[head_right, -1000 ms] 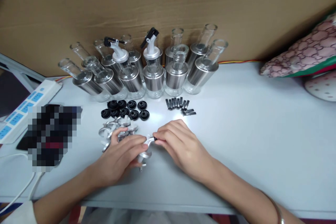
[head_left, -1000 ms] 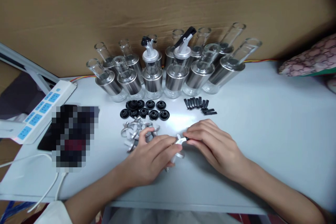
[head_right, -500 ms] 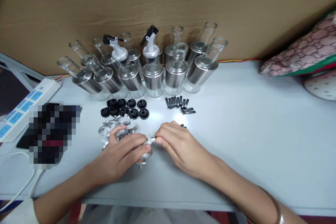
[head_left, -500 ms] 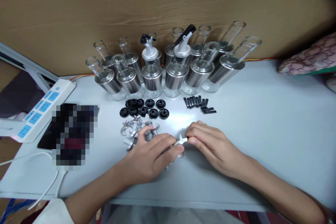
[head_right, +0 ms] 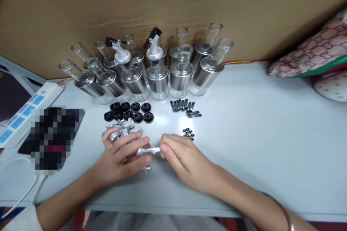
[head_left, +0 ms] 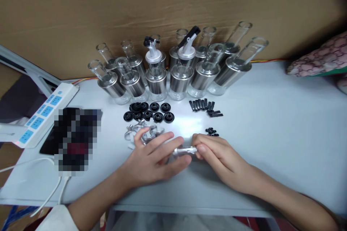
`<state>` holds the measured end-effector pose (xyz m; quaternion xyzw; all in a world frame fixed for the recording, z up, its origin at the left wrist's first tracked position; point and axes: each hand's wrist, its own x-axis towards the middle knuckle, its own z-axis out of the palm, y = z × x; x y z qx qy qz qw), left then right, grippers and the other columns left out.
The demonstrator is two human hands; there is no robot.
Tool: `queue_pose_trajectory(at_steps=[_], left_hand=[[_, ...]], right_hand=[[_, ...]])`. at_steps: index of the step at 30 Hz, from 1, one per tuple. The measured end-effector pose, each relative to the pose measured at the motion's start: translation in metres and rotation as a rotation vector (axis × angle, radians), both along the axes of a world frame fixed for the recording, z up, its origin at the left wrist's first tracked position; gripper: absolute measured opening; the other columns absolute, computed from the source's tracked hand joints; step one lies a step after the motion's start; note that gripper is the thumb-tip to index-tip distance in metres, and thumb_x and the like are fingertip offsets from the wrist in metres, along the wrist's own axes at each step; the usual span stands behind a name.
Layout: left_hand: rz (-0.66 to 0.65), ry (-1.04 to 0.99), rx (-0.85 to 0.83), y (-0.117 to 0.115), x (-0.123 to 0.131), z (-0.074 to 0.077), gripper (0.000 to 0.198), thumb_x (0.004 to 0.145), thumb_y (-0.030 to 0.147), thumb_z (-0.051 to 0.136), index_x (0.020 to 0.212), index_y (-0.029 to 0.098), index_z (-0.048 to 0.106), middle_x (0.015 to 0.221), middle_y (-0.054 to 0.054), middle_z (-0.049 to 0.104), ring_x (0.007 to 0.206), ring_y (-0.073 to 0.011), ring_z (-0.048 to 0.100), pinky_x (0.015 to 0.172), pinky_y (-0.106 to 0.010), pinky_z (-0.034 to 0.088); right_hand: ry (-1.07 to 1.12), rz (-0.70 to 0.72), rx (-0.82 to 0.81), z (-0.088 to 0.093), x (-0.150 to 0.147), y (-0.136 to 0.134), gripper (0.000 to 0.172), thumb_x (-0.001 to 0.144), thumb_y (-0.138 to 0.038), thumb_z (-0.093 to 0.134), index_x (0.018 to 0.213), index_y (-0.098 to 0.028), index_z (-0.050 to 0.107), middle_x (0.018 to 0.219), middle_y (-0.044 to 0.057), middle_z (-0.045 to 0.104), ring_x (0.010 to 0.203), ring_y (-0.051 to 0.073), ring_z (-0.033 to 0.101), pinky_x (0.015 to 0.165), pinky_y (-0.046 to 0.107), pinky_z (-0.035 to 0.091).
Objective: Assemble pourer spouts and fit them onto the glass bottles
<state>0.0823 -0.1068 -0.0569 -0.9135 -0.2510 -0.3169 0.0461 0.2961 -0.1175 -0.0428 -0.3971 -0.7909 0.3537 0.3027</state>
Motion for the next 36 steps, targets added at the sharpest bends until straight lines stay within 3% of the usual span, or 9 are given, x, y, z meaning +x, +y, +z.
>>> queue_pose_trajectory(at_steps=[2, 5, 7, 15, 19, 24, 30, 33, 36], left_hand=[[0.041, -0.069, -0.054, 0.0001, -0.0028, -0.0018, 0.029, 0.09, 0.021, 0.053, 0.118, 0.026, 0.048, 0.108, -0.004, 0.069, 0.107, -0.0179, 0.058, 0.106, -0.043, 0.019], [0.114, -0.129, -0.148, 0.0003, -0.0058, -0.0034, 0.055, 0.09, 0.048, 0.05, 0.133, 0.017, 0.035, 0.108, -0.012, 0.068, 0.107, -0.0237, 0.059, 0.105, -0.045, 0.02], [0.147, -0.141, -0.189, 0.0005, -0.0069, -0.0034, 0.061, 0.089, 0.053, 0.046, 0.135, 0.015, 0.033, 0.109, -0.014, 0.067, 0.106, -0.0252, 0.059, 0.103, -0.045, 0.022], [0.079, -0.101, -0.246, -0.0011, -0.0049, 0.0043, 0.036, 0.089, 0.03, 0.052, 0.122, 0.015, 0.049, 0.105, -0.01, 0.07, 0.099, -0.0231, 0.062, 0.103, -0.044, 0.022], [-0.012, -0.13, -0.265, -0.0017, -0.0033, 0.0042, 0.048, 0.088, 0.05, 0.051, 0.118, 0.013, 0.051, 0.099, -0.01, 0.071, 0.095, -0.0231, 0.064, 0.107, -0.046, 0.019], [-0.039, -0.118, -0.227, -0.0002, -0.0015, 0.0017, 0.024, 0.094, 0.035, 0.05, 0.105, 0.015, 0.055, 0.088, -0.003, 0.073, 0.085, -0.0142, 0.066, 0.11, -0.041, 0.019], [-0.055, -0.149, -0.232, 0.001, -0.0013, -0.0014, 0.025, 0.091, 0.038, 0.054, 0.099, 0.014, 0.056, 0.085, -0.002, 0.074, 0.076, -0.0113, 0.068, 0.11, -0.039, 0.02], [-0.077, -0.141, -0.23, 0.0012, -0.0024, -0.0025, 0.026, 0.091, 0.036, 0.054, 0.101, 0.013, 0.055, 0.085, -0.003, 0.074, 0.076, -0.0116, 0.068, 0.102, -0.038, 0.03], [-0.102, -0.101, -0.229, 0.0016, -0.0034, -0.0026, 0.027, 0.092, 0.035, 0.053, 0.104, 0.011, 0.054, 0.09, -0.005, 0.074, 0.075, -0.0116, 0.068, 0.08, -0.031, 0.041]], right_hand=[[0.072, 0.018, 0.001, 0.0002, 0.0007, -0.0007, 0.028, 0.099, -0.024, 0.028, 0.077, -0.02, 0.046, 0.068, 0.0, 0.051, 0.059, 0.012, 0.05, 0.056, 0.023, 0.042], [0.119, 0.034, 0.122, 0.0015, 0.0017, 0.0005, 0.021, 0.098, -0.024, 0.033, 0.087, -0.019, 0.051, 0.075, 0.004, 0.057, 0.068, 0.015, 0.054, 0.061, 0.027, 0.046], [0.112, 0.051, 0.223, 0.0023, 0.0016, 0.0019, 0.015, 0.097, -0.021, 0.038, 0.093, -0.019, 0.052, 0.08, 0.006, 0.061, 0.074, 0.016, 0.056, 0.065, 0.029, 0.048], [0.071, 0.023, 0.411, -0.0023, 0.001, 0.004, 0.011, 0.091, -0.011, 0.048, 0.095, -0.02, 0.052, 0.084, 0.006, 0.063, 0.074, 0.015, 0.058, 0.064, 0.031, 0.049], [0.043, -0.033, 0.464, -0.0051, 0.0022, 0.0054, 0.015, 0.088, -0.008, 0.052, 0.093, -0.022, 0.052, 0.081, 0.005, 0.063, 0.072, 0.016, 0.059, 0.065, 0.033, 0.047], [0.032, -0.044, 0.468, -0.0065, 0.0026, 0.0059, 0.012, 0.088, -0.011, 0.056, 0.094, -0.021, 0.052, 0.08, 0.005, 0.064, 0.072, 0.016, 0.059, 0.066, 0.034, 0.047], [0.038, -0.008, 0.416, -0.0071, 0.0038, 0.0075, 0.005, 0.09, -0.013, 0.054, 0.09, -0.018, 0.053, 0.078, 0.005, 0.063, 0.07, 0.015, 0.057, 0.067, 0.032, 0.047], [0.045, 0.015, 0.33, -0.0071, 0.0057, 0.0083, 0.002, 0.092, -0.018, 0.053, 0.09, -0.017, 0.054, 0.077, 0.005, 0.063, 0.071, 0.015, 0.057, 0.066, 0.03, 0.049], [0.03, 0.026, 0.283, -0.0065, 0.007, 0.0084, 0.005, 0.092, -0.02, 0.052, 0.09, -0.017, 0.055, 0.074, 0.004, 0.063, 0.069, 0.014, 0.057, 0.063, 0.028, 0.049]])
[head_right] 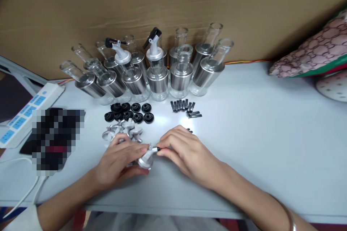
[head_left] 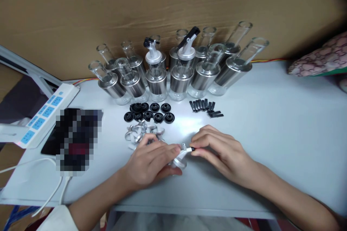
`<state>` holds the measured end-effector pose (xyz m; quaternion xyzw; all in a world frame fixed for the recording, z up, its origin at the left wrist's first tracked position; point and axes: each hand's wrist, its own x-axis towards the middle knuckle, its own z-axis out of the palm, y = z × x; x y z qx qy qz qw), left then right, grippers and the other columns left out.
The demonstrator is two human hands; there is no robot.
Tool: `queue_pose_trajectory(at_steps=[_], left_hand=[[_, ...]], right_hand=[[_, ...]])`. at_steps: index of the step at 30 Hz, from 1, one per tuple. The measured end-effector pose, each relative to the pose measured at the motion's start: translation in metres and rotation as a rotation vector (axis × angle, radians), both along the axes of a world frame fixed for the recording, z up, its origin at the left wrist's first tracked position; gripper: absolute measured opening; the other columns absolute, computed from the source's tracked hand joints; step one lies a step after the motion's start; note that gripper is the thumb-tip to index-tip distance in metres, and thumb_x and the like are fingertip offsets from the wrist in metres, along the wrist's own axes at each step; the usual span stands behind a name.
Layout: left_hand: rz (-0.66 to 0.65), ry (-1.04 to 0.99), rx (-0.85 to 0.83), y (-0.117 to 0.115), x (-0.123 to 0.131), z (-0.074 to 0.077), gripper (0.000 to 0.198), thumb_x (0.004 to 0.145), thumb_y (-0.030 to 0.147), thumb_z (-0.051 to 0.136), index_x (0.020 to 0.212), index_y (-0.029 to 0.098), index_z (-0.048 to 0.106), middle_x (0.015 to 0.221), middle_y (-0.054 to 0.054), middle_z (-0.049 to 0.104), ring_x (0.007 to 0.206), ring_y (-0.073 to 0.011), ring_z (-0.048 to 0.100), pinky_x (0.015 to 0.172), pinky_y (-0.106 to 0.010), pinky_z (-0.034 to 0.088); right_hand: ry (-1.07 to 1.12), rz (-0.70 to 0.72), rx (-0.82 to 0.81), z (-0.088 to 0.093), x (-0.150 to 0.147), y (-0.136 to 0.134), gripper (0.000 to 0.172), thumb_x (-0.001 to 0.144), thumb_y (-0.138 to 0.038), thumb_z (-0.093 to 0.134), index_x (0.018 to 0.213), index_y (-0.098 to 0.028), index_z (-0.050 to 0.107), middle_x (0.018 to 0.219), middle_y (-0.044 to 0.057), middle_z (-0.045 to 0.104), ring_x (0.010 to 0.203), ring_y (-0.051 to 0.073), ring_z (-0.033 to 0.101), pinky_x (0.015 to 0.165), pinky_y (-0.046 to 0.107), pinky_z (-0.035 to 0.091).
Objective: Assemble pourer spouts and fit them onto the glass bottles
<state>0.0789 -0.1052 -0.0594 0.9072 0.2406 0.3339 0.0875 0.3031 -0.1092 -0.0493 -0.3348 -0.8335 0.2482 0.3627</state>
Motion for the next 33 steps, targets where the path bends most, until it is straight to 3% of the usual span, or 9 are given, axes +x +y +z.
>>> queue_pose_trajectory(at_steps=[3, 15, 19, 21, 23, 26, 29, 33], left_hand=[[-0.004, 0.016, 0.005, 0.0, 0.0, 0.001, 0.027, 0.093, 0.034, 0.052, 0.105, 0.011, 0.054, 0.091, -0.006, 0.074, 0.074, -0.0118, 0.067, 0.071, -0.028, 0.042], [-0.046, 0.061, 0.003, 0.003, -0.004, 0.003, 0.022, 0.092, 0.025, 0.054, 0.111, 0.013, 0.051, 0.102, -0.011, 0.072, 0.081, -0.0157, 0.066, 0.075, -0.03, 0.037], [-0.058, 0.013, -0.034, 0.006, -0.007, 0.0, 0.036, 0.092, 0.041, 0.05, 0.117, 0.015, 0.045, 0.105, -0.013, 0.069, 0.088, -0.0183, 0.066, 0.079, -0.032, 0.039], [0.043, -0.138, -0.089, 0.011, -0.013, 0.001, 0.04, 0.091, 0.047, 0.046, 0.119, 0.019, 0.04, 0.115, -0.015, 0.063, 0.103, -0.0226, 0.062, 0.083, -0.036, 0.041], [0.279, -0.286, -0.161, 0.018, -0.021, 0.004, 0.03, 0.094, 0.041, 0.041, 0.117, 0.023, 0.038, 0.125, -0.014, 0.055, 0.116, -0.0243, 0.053, 0.09, -0.041, 0.04], [0.63, -0.158, -0.243, 0.03, -0.033, 0.006, 0.021, 0.094, 0.035, 0.039, 0.11, 0.022, 0.045, 0.129, -0.011, 0.049, 0.124, -0.0251, 0.044, 0.101, -0.046, 0.033], [0.726, -0.062, -0.338, 0.038, -0.041, 0.002, 0.03, 0.093, 0.036, 0.039, 0.118, 0.02, 0.041, 0.126, -0.013, 0.051, 0.118, -0.0254, 0.048, 0.098, -0.046, 0.037], [0.695, 0.106, -0.333, 0.041, -0.043, -0.002, 0.029, 0.095, 0.032, 0.035, 0.119, 0.019, 0.045, 0.127, -0.013, 0.051, 0.12, -0.0263, 0.046, 0.099, -0.047, 0.036]], right_hand=[[-0.001, -0.002, -0.019, 0.001, 0.0, 0.0, 0.008, 0.093, -0.022, 0.05, 0.089, -0.016, 0.055, 0.073, 0.004, 0.063, 0.068, 0.014, 0.057, 0.063, 0.028, 0.048], [-0.01, -0.03, -0.13, 0.004, -0.004, -0.005, 0.013, 0.094, -0.032, 0.049, 0.09, -0.02, 0.052, 0.076, 0.003, 0.064, 0.067, 0.013, 0.059, 0.061, 0.025, 0.048], [0.056, -0.041, -0.096, 0.003, -0.005, -0.006, 0.007, 0.094, -0.026, 0.049, 0.091, -0.021, 0.052, 0.073, 0.001, 0.063, 0.064, 0.012, 0.058, 0.06, 0.023, 0.047], [0.1, -0.043, -0.078, 0.002, -0.005, -0.006, 0.002, 0.093, -0.022, 0.051, 0.092, -0.021, 0.052, 0.074, 0.001, 0.062, 0.065, 0.013, 0.057, 0.061, 0.024, 0.048], [0.126, -0.048, -0.072, 0.002, -0.004, -0.006, 0.003, 0.091, -0.019, 0.053, 0.093, -0.021, 0.052, 0.074, 0.001, 0.062, 0.066, 0.013, 0.057, 0.061, 0.026, 0.047], [0.124, -0.043, -0.07, 0.003, -0.003, -0.006, 0.006, 0.09, -0.017, 0.054, 0.094, -0.022, 0.053, 0.074, 0.001, 0.062, 0.066, 0.014, 0.057, 0.062, 0.027, 0.047], [0.121, -0.024, -0.056, 0.004, -0.003, -0.005, 0.006, 0.09, -0.017, 0.054, 0.094, -0.021, 0.053, 0.074, 0.001, 0.062, 0.066, 0.014, 0.057, 0.062, 0.027, 0.047], [0.138, -0.007, -0.043, 0.005, -0.003, -0.005, 0.008, 0.089, -0.014, 0.054, 0.094, -0.021, 0.054, 0.073, 0.001, 0.062, 0.066, 0.014, 0.057, 0.062, 0.027, 0.047]])
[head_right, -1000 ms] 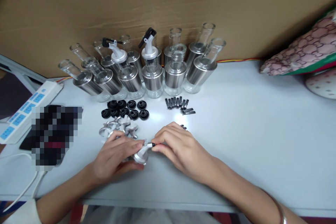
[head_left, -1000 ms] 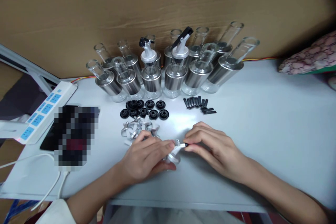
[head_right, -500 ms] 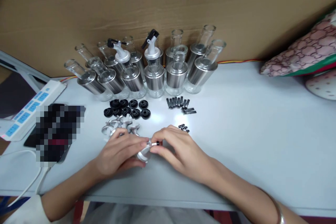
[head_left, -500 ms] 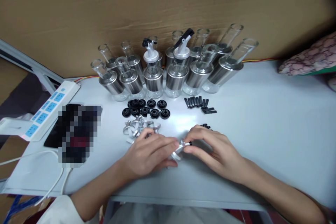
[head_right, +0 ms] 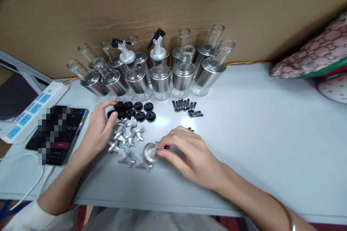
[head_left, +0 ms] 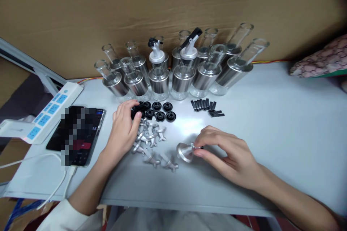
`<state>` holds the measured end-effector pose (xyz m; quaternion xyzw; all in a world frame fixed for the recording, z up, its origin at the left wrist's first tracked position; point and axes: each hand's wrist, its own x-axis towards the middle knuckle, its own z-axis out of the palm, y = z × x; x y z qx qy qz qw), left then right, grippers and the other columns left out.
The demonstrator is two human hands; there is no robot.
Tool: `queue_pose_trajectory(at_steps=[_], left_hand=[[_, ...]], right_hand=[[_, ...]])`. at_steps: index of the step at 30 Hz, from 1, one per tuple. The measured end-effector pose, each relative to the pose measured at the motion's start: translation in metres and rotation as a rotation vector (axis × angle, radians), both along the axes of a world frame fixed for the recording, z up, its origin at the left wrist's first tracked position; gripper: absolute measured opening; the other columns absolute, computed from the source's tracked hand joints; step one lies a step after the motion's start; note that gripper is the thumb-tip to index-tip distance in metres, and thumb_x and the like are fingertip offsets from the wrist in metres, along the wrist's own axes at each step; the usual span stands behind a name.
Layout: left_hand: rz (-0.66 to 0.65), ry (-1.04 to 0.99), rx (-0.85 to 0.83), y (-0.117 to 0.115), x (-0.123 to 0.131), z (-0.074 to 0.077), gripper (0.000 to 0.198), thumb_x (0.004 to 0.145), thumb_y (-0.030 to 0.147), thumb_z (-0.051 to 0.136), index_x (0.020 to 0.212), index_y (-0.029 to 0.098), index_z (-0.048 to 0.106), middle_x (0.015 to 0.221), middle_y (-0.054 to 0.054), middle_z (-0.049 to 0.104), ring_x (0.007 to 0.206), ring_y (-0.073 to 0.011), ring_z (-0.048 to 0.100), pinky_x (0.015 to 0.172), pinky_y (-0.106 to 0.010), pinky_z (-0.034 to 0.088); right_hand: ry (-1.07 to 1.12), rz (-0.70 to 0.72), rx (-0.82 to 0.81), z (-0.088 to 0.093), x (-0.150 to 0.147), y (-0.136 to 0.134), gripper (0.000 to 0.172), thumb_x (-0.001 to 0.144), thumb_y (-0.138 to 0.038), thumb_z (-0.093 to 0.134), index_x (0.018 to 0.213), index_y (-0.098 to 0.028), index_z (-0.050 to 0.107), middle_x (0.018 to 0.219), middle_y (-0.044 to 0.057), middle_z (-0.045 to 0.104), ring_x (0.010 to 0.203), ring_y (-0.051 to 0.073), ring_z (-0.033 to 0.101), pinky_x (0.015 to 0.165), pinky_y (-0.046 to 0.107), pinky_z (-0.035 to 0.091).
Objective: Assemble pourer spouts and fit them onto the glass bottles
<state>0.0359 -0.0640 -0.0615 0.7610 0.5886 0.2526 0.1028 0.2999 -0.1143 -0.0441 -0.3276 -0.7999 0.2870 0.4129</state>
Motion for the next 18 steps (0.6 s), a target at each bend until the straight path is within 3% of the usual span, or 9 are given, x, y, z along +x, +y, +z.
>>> queue_pose_trajectory(at_steps=[4, 8, 13, 18], left_hand=[[-0.086, 0.195, -0.036, 0.0, 0.002, 0.0, 0.031, 0.096, 0.031, 0.034, 0.113, 0.021, 0.057, 0.134, -0.011, 0.048, 0.129, -0.0297, 0.037, 0.1, -0.049, 0.032], [-0.069, 0.2, 0.081, 0.001, 0.001, 0.0, 0.028, 0.094, 0.028, 0.042, 0.113, 0.018, 0.06, 0.126, -0.014, 0.054, 0.119, -0.0298, 0.048, 0.093, -0.047, 0.037], [-0.082, -0.106, 0.317, -0.005, 0.005, 0.008, 0.022, 0.09, 0.015, 0.05, 0.102, 0.023, 0.067, 0.115, -0.007, 0.061, 0.104, -0.0205, 0.057, 0.084, -0.035, 0.046], [-0.149, -0.451, 0.202, -0.022, 0.022, 0.018, 0.023, 0.088, 0.011, 0.053, 0.097, 0.024, 0.069, 0.111, -0.004, 0.063, 0.104, -0.0163, 0.059, 0.086, -0.03, 0.049]], right_hand=[[0.009, -0.006, 0.003, 0.002, 0.001, 0.0, 0.01, 0.088, -0.013, 0.056, 0.093, -0.02, 0.054, 0.073, 0.002, 0.062, 0.065, 0.014, 0.056, 0.061, 0.028, 0.046], [0.021, -0.017, 0.008, 0.002, 0.001, 0.0, 0.012, 0.086, -0.011, 0.058, 0.093, -0.02, 0.054, 0.072, 0.001, 0.062, 0.064, 0.014, 0.056, 0.059, 0.029, 0.047], [0.125, -0.069, -0.04, 0.001, 0.001, -0.002, 0.019, 0.082, -0.005, 0.059, 0.089, -0.022, 0.052, 0.076, 0.001, 0.063, 0.068, 0.015, 0.06, 0.063, 0.03, 0.05], [0.219, -0.202, -0.138, -0.003, 0.001, -0.007, 0.02, 0.081, -0.006, 0.06, 0.084, -0.023, 0.051, 0.077, -0.001, 0.063, 0.075, 0.014, 0.064, 0.066, 0.027, 0.051]])
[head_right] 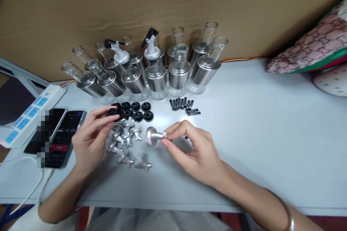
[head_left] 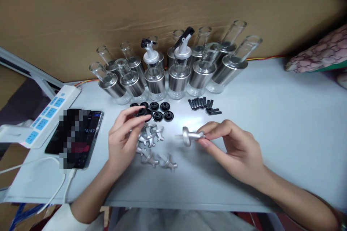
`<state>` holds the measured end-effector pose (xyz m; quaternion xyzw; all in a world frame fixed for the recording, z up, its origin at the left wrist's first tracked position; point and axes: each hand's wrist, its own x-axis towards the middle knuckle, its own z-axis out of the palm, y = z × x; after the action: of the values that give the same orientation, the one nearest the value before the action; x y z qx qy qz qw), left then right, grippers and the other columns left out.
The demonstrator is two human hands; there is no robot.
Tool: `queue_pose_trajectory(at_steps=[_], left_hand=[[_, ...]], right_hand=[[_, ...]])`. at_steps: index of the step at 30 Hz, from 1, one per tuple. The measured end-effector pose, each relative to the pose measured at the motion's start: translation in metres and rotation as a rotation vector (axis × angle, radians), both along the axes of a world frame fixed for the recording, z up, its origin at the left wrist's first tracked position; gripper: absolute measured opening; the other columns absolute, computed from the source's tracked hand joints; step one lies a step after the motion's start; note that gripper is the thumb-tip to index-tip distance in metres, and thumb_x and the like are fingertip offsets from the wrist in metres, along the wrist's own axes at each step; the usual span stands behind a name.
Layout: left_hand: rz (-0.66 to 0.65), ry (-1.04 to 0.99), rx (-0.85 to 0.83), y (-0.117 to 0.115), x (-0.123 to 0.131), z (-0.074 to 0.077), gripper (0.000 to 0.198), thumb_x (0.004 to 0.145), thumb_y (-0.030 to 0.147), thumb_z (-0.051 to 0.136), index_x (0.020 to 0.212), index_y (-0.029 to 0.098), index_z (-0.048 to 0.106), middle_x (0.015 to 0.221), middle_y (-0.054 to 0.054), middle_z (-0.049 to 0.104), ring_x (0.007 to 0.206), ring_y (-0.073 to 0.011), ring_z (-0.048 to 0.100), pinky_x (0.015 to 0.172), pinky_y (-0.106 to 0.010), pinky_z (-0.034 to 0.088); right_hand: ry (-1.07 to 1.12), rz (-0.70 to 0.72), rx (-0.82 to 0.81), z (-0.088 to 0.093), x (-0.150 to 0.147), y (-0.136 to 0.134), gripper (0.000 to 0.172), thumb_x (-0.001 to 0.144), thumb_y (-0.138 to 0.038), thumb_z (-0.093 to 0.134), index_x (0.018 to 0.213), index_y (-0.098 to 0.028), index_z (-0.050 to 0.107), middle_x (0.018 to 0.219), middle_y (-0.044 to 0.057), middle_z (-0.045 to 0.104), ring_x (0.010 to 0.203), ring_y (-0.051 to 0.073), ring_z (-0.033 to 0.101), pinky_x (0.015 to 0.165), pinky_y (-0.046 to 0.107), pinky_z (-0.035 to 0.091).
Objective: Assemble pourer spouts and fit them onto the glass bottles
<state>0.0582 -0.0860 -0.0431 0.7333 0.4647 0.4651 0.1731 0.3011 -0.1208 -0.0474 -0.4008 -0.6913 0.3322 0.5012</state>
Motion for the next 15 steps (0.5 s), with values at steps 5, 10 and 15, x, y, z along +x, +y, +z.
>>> queue_pose_trajectory(at_steps=[5, 10, 15], left_hand=[[-0.1, -0.411, -0.393, -0.009, 0.02, -0.003, 0.012, 0.081, 0.021, 0.064, 0.092, 0.021, 0.068, 0.1, -0.005, 0.068, 0.095, -0.0159, 0.065, 0.078, -0.024, 0.055], [-0.217, -0.621, -0.606, -0.017, 0.035, -0.002, 0.019, 0.07, 0.025, 0.077, 0.087, 0.021, 0.07, 0.088, -0.003, 0.071, 0.082, -0.0152, 0.068, 0.073, -0.022, 0.058], [-0.279, -0.596, -0.581, -0.023, 0.034, 0.002, 0.014, 0.076, 0.02, 0.072, 0.09, 0.023, 0.072, 0.093, -0.004, 0.071, 0.088, -0.0168, 0.069, 0.076, -0.025, 0.06]], right_hand=[[-0.052, -0.074, 0.0, -0.002, 0.0, -0.001, 0.02, 0.084, -0.011, 0.06, 0.098, -0.024, 0.057, 0.085, 0.001, 0.066, 0.076, 0.013, 0.064, 0.069, 0.025, 0.051], [-0.099, -0.09, 0.047, 0.0, -0.003, 0.0, 0.025, 0.085, -0.01, 0.059, 0.104, -0.026, 0.061, 0.093, 0.002, 0.071, 0.079, 0.016, 0.066, 0.071, 0.027, 0.053], [-0.074, -0.028, 0.064, 0.0, -0.004, 0.001, 0.024, 0.082, -0.007, 0.061, 0.099, -0.024, 0.062, 0.087, 0.002, 0.071, 0.078, 0.016, 0.068, 0.07, 0.028, 0.055]])
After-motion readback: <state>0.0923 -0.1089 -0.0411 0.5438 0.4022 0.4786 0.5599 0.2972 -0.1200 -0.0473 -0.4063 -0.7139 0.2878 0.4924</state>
